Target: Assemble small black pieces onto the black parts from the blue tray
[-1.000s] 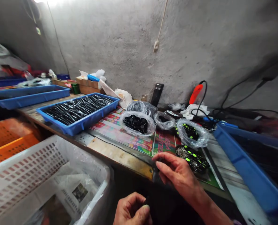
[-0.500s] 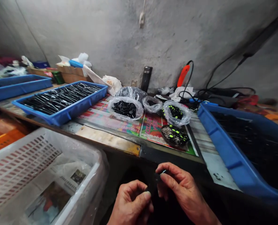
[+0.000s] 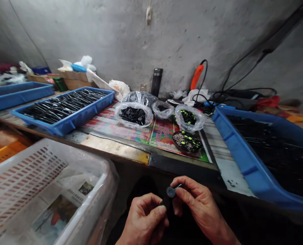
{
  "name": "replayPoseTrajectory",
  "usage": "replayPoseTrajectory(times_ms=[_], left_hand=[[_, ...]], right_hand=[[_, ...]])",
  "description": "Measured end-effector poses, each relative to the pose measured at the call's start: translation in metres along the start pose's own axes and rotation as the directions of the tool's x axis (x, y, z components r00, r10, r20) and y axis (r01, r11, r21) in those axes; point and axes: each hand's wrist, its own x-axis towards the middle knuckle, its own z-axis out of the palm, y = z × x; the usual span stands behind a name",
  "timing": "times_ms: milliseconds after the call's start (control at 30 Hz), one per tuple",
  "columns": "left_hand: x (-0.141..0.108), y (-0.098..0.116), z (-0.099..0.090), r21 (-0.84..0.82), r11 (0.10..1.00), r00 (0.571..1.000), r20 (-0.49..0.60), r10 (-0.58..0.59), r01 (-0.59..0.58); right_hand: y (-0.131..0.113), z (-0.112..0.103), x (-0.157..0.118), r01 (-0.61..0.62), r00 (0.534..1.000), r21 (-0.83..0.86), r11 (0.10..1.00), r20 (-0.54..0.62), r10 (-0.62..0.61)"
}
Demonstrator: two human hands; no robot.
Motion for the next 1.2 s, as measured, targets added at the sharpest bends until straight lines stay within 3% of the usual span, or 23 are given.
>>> replayPoseTrajectory(times_ms=[167, 433, 700, 867, 1067, 1200], left_hand=[[0.006, -0.009, -0.005, 0.012, 1.0, 1.0, 0.023, 0.017, -0.017], [0.005, -0.004, -0.001, 0.025, 1.0, 1.0, 0.008, 0.015, -0.015], [0.005, -0.005, -0.001, 0.04, 0.998, 0.999, -0.023, 0.046, -0.045], [0.004, -0.006, 0.001, 0.047, 0.997, 0.997, -0.028, 0.068, -0.067], [0.003, -0.002, 0.006, 0.019, 1.0, 0.999, -0.04, -0.012, 0.012], [0.004, -0.004, 0.009, 0.026, 0.999, 0.998, -0.062, -0.027, 0.028]], right_hand=[[0.003, 0.0, -0.001, 0.011, 1.0, 0.027, 1.0, 0.0, -0.011], [0.003, -0.001, -0.002, -0.01, 1.0, 0.001, 1.0, -0.03, 0.011], [-0.003, 0.0, -0.004, 0.007, 0.994, -0.17, 0.985, -0.105, -0.025], [-0.005, 0.002, -0.003, -0.056, 0.992, -0.165, 0.985, -0.12, 0.037], [-0.011, 0.008, -0.001, -0.189, 0.977, -0.137, 0.972, -0.123, 0.173], [-0.008, 0.009, -0.004, -0.215, 0.975, -0.163, 0.963, -0.084, 0.204]])
